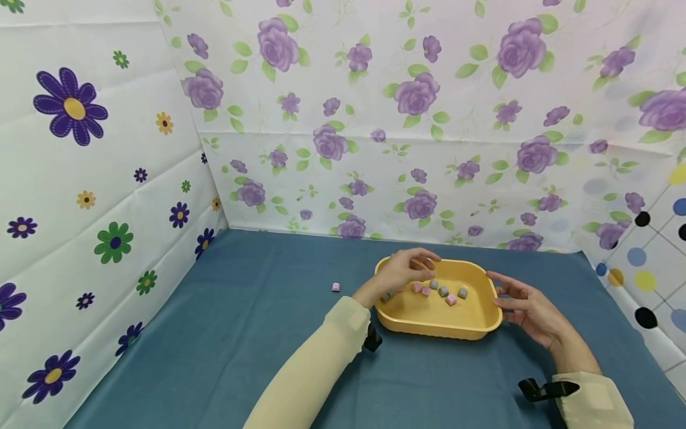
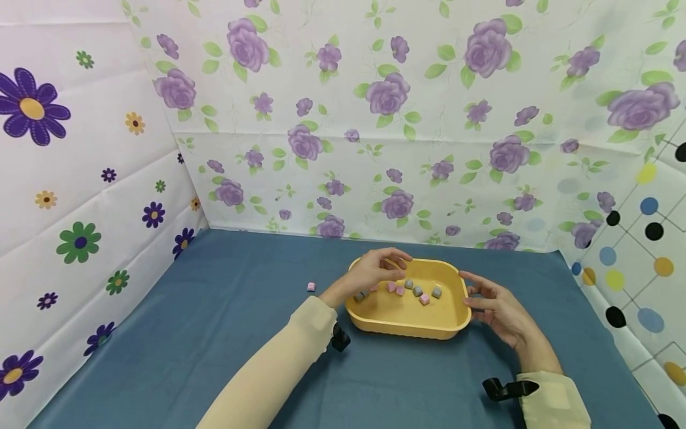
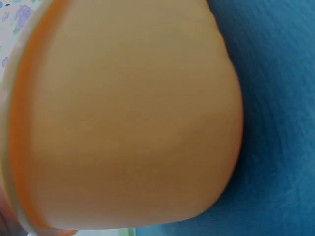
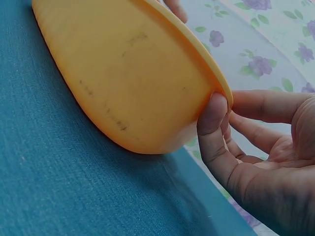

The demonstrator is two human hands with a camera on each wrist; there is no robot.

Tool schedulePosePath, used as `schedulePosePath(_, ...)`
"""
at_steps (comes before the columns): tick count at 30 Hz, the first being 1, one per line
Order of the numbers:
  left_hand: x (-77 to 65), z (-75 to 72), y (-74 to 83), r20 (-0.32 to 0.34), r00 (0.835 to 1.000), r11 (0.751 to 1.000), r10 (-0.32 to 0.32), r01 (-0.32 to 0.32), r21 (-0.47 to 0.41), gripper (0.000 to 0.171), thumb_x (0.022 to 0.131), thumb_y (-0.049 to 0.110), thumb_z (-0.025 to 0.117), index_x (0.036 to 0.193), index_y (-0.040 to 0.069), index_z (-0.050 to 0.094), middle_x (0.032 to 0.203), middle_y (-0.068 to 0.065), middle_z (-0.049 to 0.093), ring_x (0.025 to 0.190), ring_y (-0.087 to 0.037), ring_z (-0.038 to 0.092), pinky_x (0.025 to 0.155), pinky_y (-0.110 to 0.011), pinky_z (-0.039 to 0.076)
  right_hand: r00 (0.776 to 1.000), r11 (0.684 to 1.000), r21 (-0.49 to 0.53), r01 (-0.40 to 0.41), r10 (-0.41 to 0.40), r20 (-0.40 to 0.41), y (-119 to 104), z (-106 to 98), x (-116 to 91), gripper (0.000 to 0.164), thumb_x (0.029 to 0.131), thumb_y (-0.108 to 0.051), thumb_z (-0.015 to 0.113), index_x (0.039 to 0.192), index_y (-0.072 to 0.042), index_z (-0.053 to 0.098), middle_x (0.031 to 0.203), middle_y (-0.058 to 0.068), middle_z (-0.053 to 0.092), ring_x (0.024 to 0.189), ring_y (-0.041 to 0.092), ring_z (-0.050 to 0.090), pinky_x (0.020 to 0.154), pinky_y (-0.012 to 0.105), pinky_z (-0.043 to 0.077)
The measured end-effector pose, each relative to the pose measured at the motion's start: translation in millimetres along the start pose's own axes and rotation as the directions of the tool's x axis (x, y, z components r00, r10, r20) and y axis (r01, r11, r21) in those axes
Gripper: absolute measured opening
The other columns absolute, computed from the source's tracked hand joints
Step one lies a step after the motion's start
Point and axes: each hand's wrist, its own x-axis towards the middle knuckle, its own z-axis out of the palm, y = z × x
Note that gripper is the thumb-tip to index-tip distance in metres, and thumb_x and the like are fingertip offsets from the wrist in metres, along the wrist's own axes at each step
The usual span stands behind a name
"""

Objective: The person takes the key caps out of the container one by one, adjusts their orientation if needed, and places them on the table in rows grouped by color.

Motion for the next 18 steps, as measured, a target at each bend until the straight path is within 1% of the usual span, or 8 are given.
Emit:
schedulePosePath(5, 3.4, 4.7, -8.2, -0.004, 0.999, 0.999, -0.039, 0.039, 0.002, 0.030, 0.095, 0.011, 0.066, 0.125, 0.016, 0.065, 0.111, -0.008, 0.066, 0.099, -0.020, 0.063, 0.083, -0.023, 0.051, 1.000, 1.000, 0.001, 0.001, -0.001, -0.001, 0.0, -0.9, 0.2, 0.070, 0.097, -0.004, 0.061, 0.157, -0.010, 0.024, 0.115, 0.010, 0.045, 0.097, 0.018, 0.063, 0.081, 0.039, 0.057)
schedulePosePath(11, 6.0, 10.9, -14.3, 0.020, 0.997, 0.997, -0.071, 0.071, -0.006, 0.032, 0.094, 0.008, 0.067, 0.125, 0.014, 0.065, 0.115, -0.016, 0.065, 0.097, -0.021, 0.064, 0.079, -0.027, 0.053, 1.000, 1.000, 0.007, 0.000, 0.000, 0.000, 0.4, -1.5, 0.9, 0.070, 0.097, -0.003, 0.061, 0.157, -0.011, 0.024, 0.115, 0.010, 0.044, 0.097, 0.017, 0.063, 0.082, 0.039, 0.057)
schedulePosePath(13, 6.7, 13.2, -16.0, 0.023, 0.996, 0.996, -0.087, 0.087, 0.018, 0.032, 0.094, 0.007, 0.067, 0.125, 0.014, 0.065, 0.116, -0.016, 0.065, 0.096, -0.018, 0.064, 0.078, -0.026, 0.053, 1.000, 1.000, 0.004, 0.002, -0.002, 0.001, 0.6, -1.6, 1.1, 0.070, 0.097, -0.003, 0.060, 0.157, -0.011, 0.025, 0.115, 0.010, 0.045, 0.097, 0.018, 0.064, 0.082, 0.040, 0.057)
schedulePosePath(17, 6.6, 17.5, -19.4, 0.030, 0.992, 0.988, -0.126, 0.122, 0.097, 0.033, 0.093, 0.004, 0.067, 0.124, 0.014, 0.066, 0.112, -0.010, 0.067, 0.091, -0.010, 0.064, 0.076, -0.022, 0.052, 1.000, 1.000, 0.004, 0.006, -0.007, 0.006, 0.7, -0.8, 0.6, 0.071, 0.097, -0.003, 0.060, 0.157, -0.009, 0.023, 0.115, 0.011, 0.046, 0.098, 0.019, 0.064, 0.082, 0.040, 0.057)
schedulePosePath(18, 6.6, 18.4, -20.4, 0.031, 0.991, 0.986, -0.129, 0.125, 0.112, 0.034, 0.093, 0.002, 0.067, 0.124, 0.014, 0.066, 0.112, -0.010, 0.067, 0.092, -0.010, 0.064, 0.076, -0.021, 0.052, 1.000, 1.000, 0.003, 0.005, -0.005, 0.004, 0.7, -0.2, 0.5, 0.071, 0.097, -0.003, 0.060, 0.157, -0.009, 0.023, 0.115, 0.011, 0.046, 0.098, 0.019, 0.064, 0.082, 0.041, 0.057)
